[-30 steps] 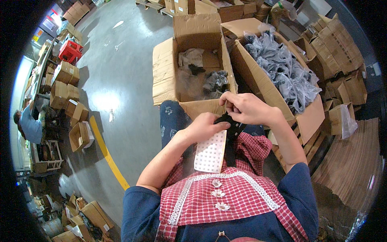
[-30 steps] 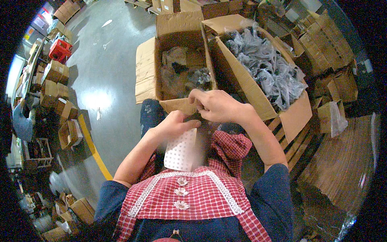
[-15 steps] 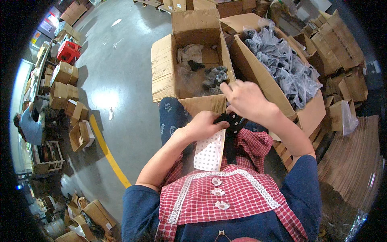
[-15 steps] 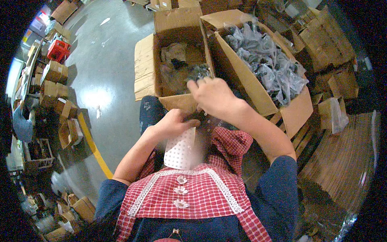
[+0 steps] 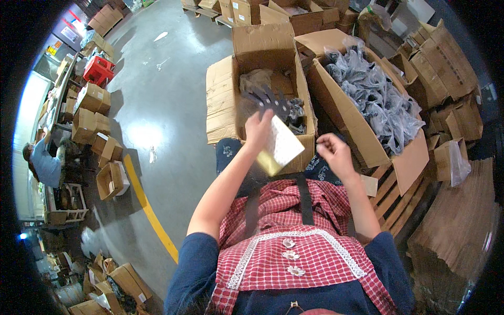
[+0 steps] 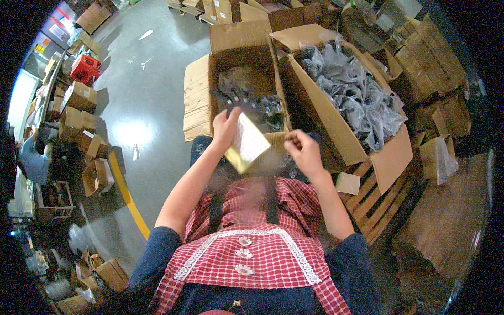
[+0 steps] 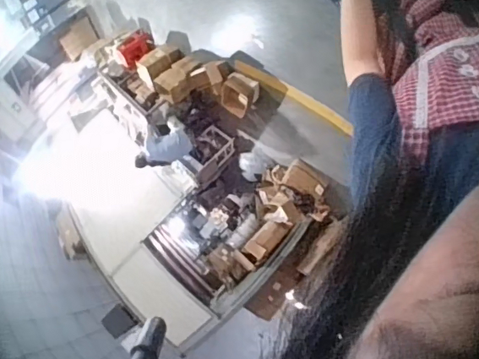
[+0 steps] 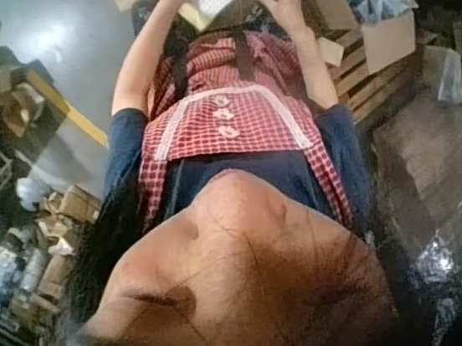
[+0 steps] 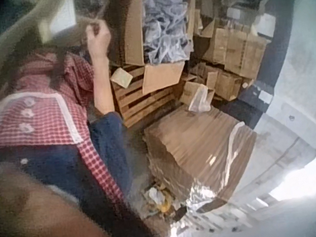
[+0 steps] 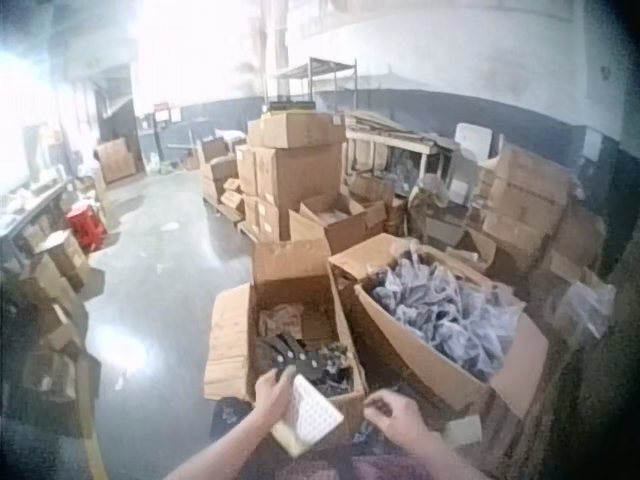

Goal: The person attaches paper labels to black plastic components, places the components inside plastic bags, and puts the bags into a cardboard box.

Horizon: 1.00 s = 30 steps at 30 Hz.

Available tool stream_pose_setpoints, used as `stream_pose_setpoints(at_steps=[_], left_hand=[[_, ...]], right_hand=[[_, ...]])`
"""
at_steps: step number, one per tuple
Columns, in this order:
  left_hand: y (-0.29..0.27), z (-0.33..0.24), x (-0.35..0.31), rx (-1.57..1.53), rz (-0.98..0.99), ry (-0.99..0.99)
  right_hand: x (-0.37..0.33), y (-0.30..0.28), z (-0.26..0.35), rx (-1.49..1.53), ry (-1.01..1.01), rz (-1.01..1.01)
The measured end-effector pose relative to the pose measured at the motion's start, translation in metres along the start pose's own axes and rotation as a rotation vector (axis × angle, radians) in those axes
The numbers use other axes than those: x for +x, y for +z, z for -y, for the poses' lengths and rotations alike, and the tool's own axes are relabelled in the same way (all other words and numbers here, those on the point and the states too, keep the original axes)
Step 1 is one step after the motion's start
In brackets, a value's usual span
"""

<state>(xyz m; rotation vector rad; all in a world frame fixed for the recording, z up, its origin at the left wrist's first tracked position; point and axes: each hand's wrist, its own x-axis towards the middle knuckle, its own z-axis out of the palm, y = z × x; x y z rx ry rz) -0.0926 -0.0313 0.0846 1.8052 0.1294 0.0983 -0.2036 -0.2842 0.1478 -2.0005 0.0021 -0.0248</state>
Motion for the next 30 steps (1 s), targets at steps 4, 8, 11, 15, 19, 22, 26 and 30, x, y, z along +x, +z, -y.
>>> stream_pose_setpoints(at_steps=[4, 8, 11, 15, 19, 22, 26, 30], left_hand=[[0.006, -0.008, 0.053, -0.140, -0.126, 0.095], [0.011, -0.044, 0.047, -0.252, -0.082, 0.150], [0.002, -0.035, 0.028, -0.116, 0.000, 0.195], [0.003, -0.064, -0.048, 0.281, 0.122, 0.272], [0.011, -0.059, -0.104, 0.676, 0.243, 0.500], [0.006, -0.077, -0.126, 0.688, 0.401, 0.564], [-0.017, -0.081, -0.128, -0.032, 0.653, 0.353], [-0.036, -0.069, -0.114, -1.027, 0.786, -0.744]], right_hand=[[-0.023, 0.027, -0.028, -0.054, 0.058, 0.085], [-0.030, 0.041, -0.050, -0.022, 0.116, 0.265], [-0.015, 0.050, -0.047, -0.115, 0.015, 0.174], [0.022, 0.046, -0.014, -0.030, -0.173, 0.029], [0.035, 0.051, 0.047, 0.171, -0.139, 0.009], [0.034, 0.056, 0.025, 0.537, -0.086, -0.166], [0.016, 0.027, 0.023, 0.805, 0.090, -0.054], [-0.012, 0.022, 0.031, 0.816, 0.045, 0.129]])
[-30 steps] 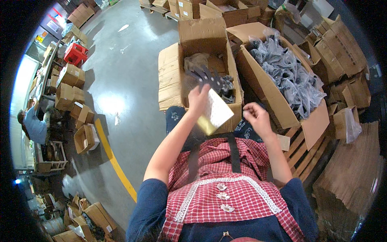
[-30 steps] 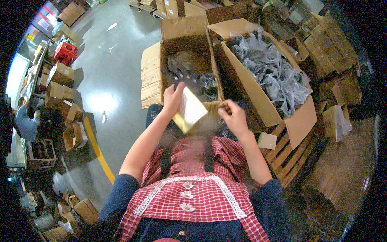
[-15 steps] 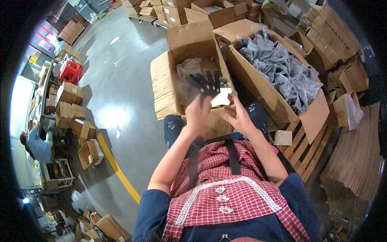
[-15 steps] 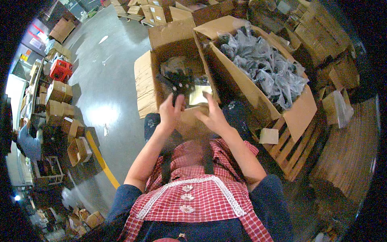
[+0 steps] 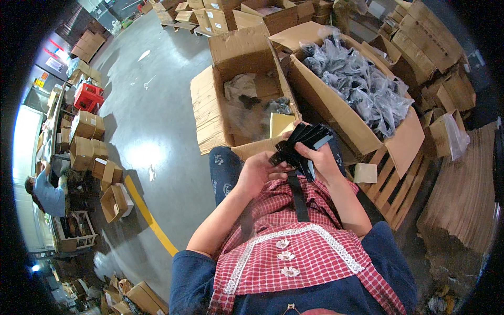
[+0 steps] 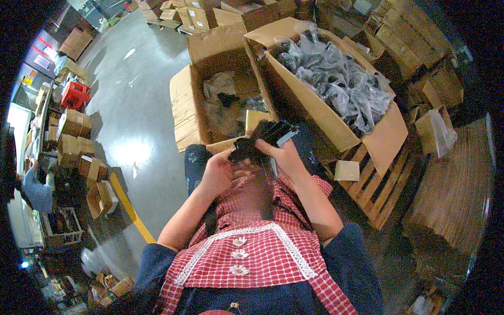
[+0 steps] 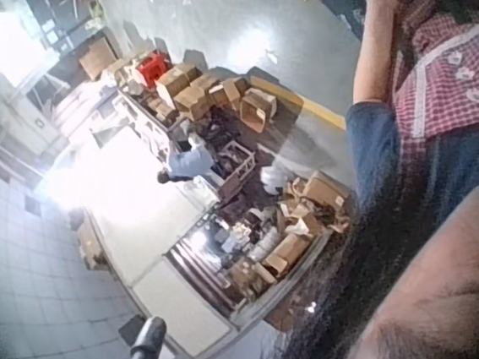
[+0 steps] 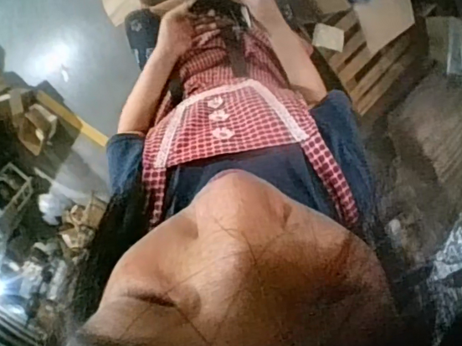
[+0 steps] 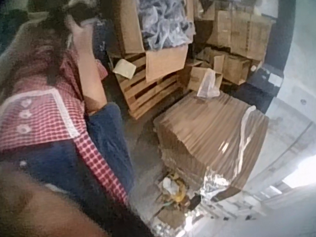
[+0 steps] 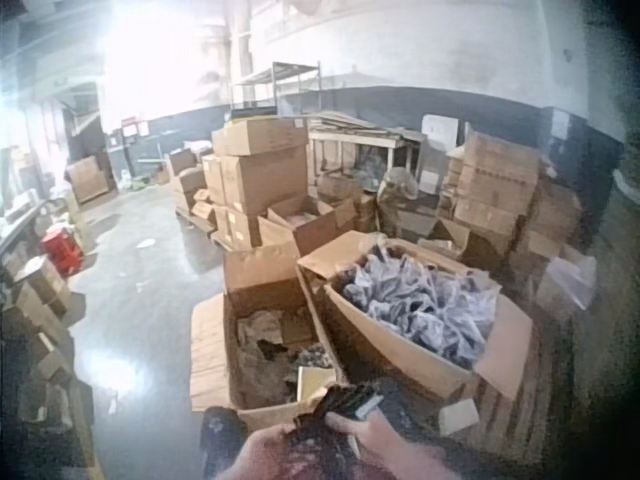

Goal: The person attaches paper labels to black plastic components, places the components inside plastic bags, and puts the bags into a cardboard box.

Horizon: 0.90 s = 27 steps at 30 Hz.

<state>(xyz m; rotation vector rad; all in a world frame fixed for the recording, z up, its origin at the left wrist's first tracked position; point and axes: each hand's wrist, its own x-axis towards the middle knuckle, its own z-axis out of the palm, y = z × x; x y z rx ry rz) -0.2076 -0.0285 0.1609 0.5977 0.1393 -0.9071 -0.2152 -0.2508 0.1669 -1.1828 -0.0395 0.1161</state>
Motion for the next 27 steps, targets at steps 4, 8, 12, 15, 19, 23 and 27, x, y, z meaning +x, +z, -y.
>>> stream_pose_setpoints(at_steps=[4, 8, 12, 15, 19, 23, 27], left_hand=[[0.030, 0.002, -0.005, -0.079, -0.024, -0.146], [0.014, 0.028, 0.002, 0.087, -0.031, -0.039], [0.014, 0.028, -0.003, 0.127, -0.035, -0.044], [0.017, 0.028, -0.008, 0.193, -0.016, -0.054], [0.027, 0.029, -0.014, 0.134, -0.096, -0.115], [0.013, 0.036, -0.014, 0.139, -0.107, -0.030], [0.033, 0.031, -0.020, 0.301, -0.142, 0.167]], right_hand=[[-0.018, 0.012, 0.009, 0.004, -0.088, 0.035], [-0.028, 0.006, 0.005, -0.173, -0.020, 0.066], [-0.034, 0.009, 0.046, -0.368, -0.111, 0.047], [-0.037, 0.001, 0.065, -0.591, -0.056, 0.154], [-0.034, -0.008, 0.063, -0.761, -0.031, 0.281], [-0.035, -0.021, 0.060, -0.626, 0.032, 0.238], [-0.034, -0.036, 0.053, -0.441, 0.104, 0.180]])
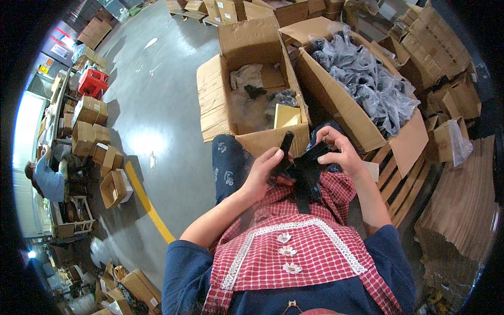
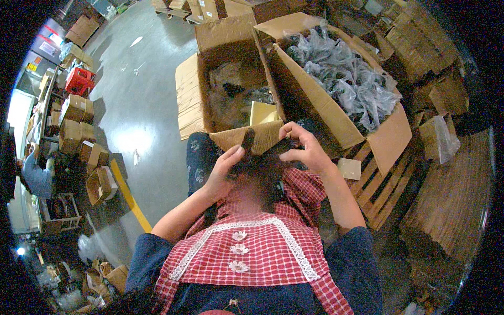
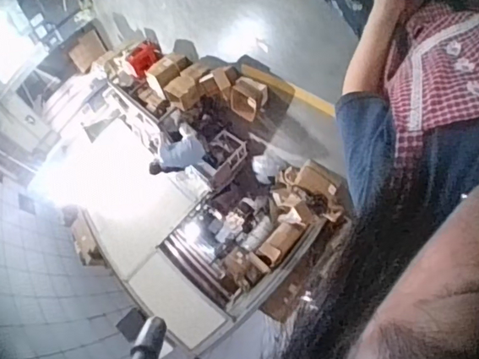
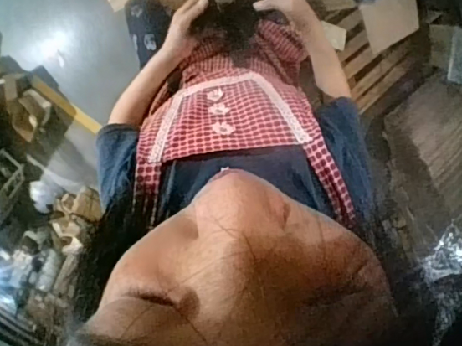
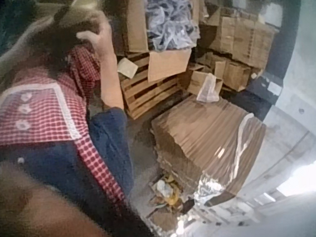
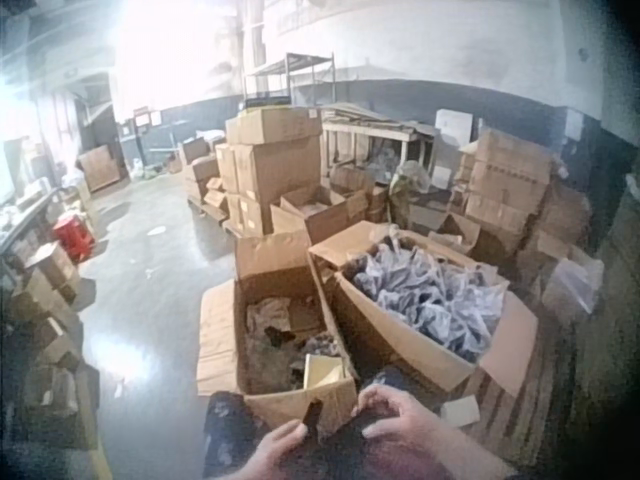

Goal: The person attaches paper labels to black plastic components, places the components inside plastic bags, and puts the bags into a cardboard box.

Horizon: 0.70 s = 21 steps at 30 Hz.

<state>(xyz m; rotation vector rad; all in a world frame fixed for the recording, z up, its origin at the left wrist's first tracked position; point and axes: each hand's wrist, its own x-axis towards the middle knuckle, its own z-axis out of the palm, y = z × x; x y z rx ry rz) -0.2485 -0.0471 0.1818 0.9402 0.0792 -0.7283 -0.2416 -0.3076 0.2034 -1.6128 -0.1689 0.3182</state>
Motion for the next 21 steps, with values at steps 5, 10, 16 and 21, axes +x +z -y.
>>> stream_pose_setpoints(at_steps=[5, 10, 16, 21], left_hand=[[0.009, -0.006, -0.006, 0.084, -0.020, 0.149], [0.012, -0.003, 0.001, 0.257, -0.063, 0.305], [0.004, 0.008, 0.006, 0.329, -0.055, 0.294], [0.010, 0.005, 0.006, 0.211, -0.015, 0.338]], right_hand=[[-0.001, -0.002, 0.016, 0.295, 0.259, -0.029], [-0.001, -0.007, 0.007, 0.326, 0.355, -0.062], [-0.009, 0.002, 0.016, 0.334, 0.402, -0.092], [-0.005, 0.017, 0.020, 0.375, 0.384, -0.118]])
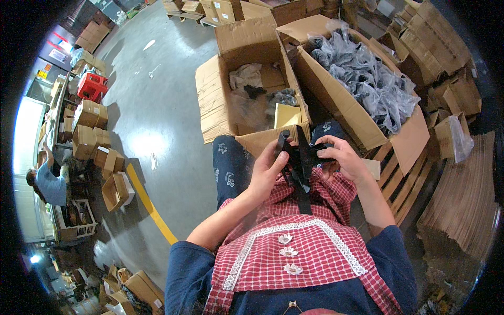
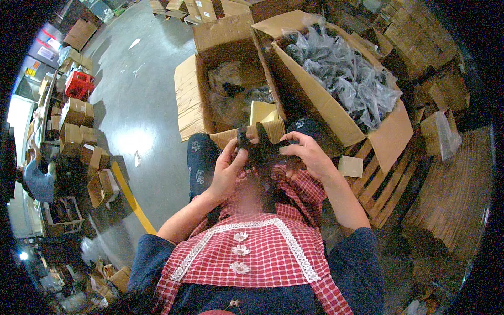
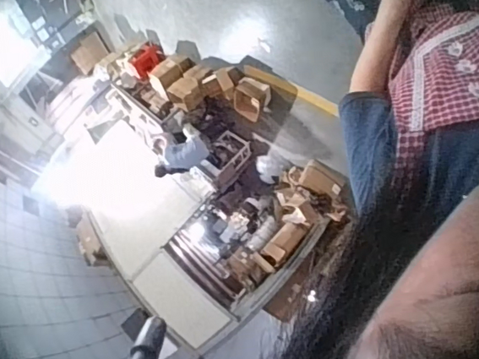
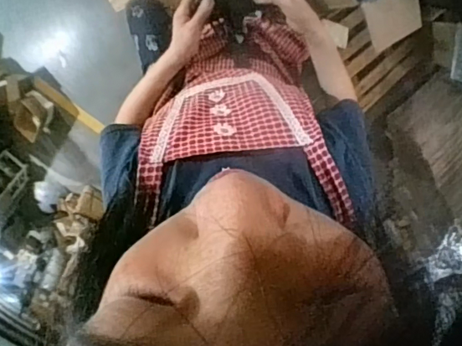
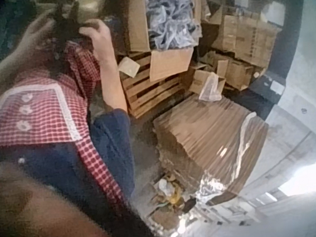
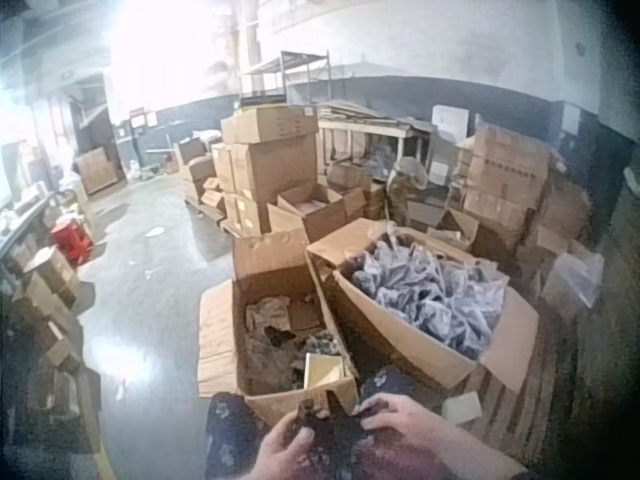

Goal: The person attaches paper labels to black plastic components, places the components inside plastic bags, and puts the bags into a cardboard box.

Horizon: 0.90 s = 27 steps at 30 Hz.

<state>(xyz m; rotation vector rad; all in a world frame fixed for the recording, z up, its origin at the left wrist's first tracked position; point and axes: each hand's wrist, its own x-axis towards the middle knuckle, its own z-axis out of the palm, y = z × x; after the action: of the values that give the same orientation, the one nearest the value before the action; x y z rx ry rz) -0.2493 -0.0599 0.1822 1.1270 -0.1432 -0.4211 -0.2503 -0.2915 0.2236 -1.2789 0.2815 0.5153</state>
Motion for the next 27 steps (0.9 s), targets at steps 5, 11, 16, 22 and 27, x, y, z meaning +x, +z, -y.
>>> stream_pose_setpoints(at_steps=[5, 11, 16, 22, 27], left_hand=[[-0.003, 0.004, -0.001, -0.070, -0.009, -0.020], [-0.008, -0.002, -0.006, -0.236, -0.053, -0.123], [-0.003, -0.003, -0.006, -0.311, -0.136, -0.068], [-0.008, 0.005, -0.007, -0.144, -0.213, 0.005], [-0.008, -0.001, -0.010, -0.154, -0.201, -0.018]], right_hand=[[0.000, 0.009, -0.010, 0.161, -0.007, 0.056], [0.004, 0.009, -0.022, 0.081, -0.181, 0.088], [0.002, 0.008, -0.022, 0.052, -0.169, -0.019], [0.004, 0.005, -0.034, 0.050, -0.252, -0.058], [-0.001, -0.002, -0.033, 0.018, -0.264, -0.100]])
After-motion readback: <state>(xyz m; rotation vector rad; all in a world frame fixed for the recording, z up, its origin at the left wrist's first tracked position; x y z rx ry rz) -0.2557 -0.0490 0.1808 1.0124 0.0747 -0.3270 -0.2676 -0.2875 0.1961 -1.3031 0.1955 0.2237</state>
